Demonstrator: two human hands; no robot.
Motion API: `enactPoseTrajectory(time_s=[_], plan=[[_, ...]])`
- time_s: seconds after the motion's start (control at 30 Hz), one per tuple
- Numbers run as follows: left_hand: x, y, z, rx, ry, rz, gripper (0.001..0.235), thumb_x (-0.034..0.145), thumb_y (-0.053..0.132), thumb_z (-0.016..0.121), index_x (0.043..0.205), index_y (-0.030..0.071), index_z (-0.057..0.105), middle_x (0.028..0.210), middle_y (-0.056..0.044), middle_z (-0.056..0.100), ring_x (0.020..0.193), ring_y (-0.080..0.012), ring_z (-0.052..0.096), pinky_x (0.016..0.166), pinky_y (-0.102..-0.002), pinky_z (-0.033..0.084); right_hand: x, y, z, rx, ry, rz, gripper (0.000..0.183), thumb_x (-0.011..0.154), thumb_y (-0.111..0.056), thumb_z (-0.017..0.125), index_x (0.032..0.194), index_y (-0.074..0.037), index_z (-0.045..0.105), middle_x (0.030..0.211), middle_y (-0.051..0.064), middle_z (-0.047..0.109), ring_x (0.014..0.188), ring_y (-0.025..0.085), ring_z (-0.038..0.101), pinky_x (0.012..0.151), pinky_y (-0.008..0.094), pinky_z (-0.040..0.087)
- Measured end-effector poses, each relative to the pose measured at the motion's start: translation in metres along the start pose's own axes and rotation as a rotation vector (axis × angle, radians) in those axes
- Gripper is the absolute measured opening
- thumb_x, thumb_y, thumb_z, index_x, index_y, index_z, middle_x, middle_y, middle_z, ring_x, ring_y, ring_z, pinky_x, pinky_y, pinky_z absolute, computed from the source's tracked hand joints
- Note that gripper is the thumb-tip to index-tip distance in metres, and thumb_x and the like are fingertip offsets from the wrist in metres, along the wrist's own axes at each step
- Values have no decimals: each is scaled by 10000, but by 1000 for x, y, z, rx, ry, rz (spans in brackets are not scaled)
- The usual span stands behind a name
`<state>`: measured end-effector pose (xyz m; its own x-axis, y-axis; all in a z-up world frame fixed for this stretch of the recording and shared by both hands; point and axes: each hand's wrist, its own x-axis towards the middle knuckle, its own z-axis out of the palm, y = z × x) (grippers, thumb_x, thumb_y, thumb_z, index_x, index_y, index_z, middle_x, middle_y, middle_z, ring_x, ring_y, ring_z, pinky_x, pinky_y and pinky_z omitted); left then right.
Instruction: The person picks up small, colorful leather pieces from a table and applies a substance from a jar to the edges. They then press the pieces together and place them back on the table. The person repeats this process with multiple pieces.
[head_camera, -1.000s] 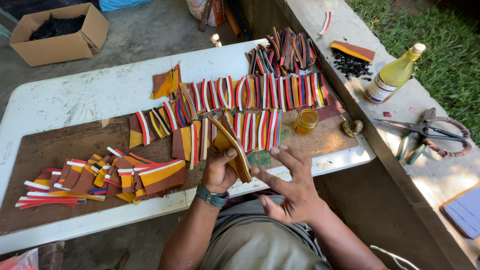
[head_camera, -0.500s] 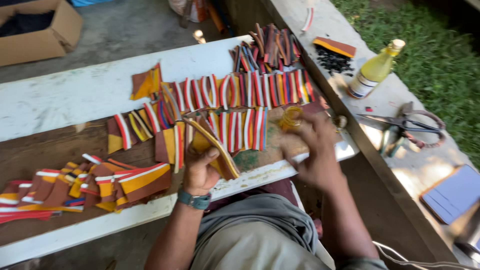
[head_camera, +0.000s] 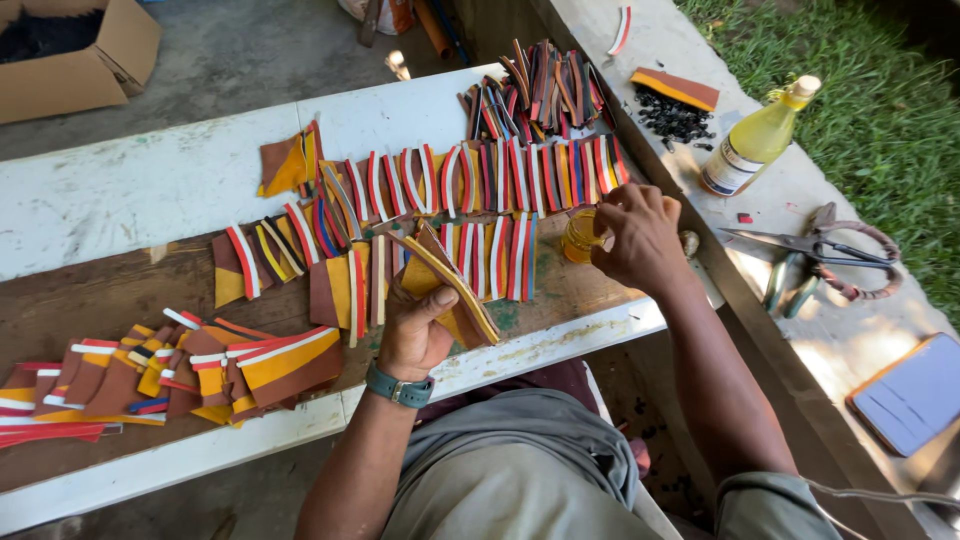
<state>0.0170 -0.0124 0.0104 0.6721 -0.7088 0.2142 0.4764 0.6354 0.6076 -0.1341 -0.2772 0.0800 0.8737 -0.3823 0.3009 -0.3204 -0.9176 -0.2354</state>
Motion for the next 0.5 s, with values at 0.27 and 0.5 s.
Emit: enactPoseTrajectory(time_s=[0.27,0.5], plan=[[0,-4,10,53,-39,1,299,919,22,808,1190,15,684,1065,-77,747,983,-192,711,910,-371,586,-79,-80,-13,719,100,-449,628,821,-409,744,1387,-146,684,1600,254,399,1508,406,371,1280,557,263],[-5,0,17,5,-64,11,290,933,7,792,1201,12,682,1061,-79,752,980,-191,720,894,-368,601,-85,-100,-21,706,129,-437,599,845,-420,716,1342,-87,714,1575,262,416,1466,425,389,1236,578,265]])
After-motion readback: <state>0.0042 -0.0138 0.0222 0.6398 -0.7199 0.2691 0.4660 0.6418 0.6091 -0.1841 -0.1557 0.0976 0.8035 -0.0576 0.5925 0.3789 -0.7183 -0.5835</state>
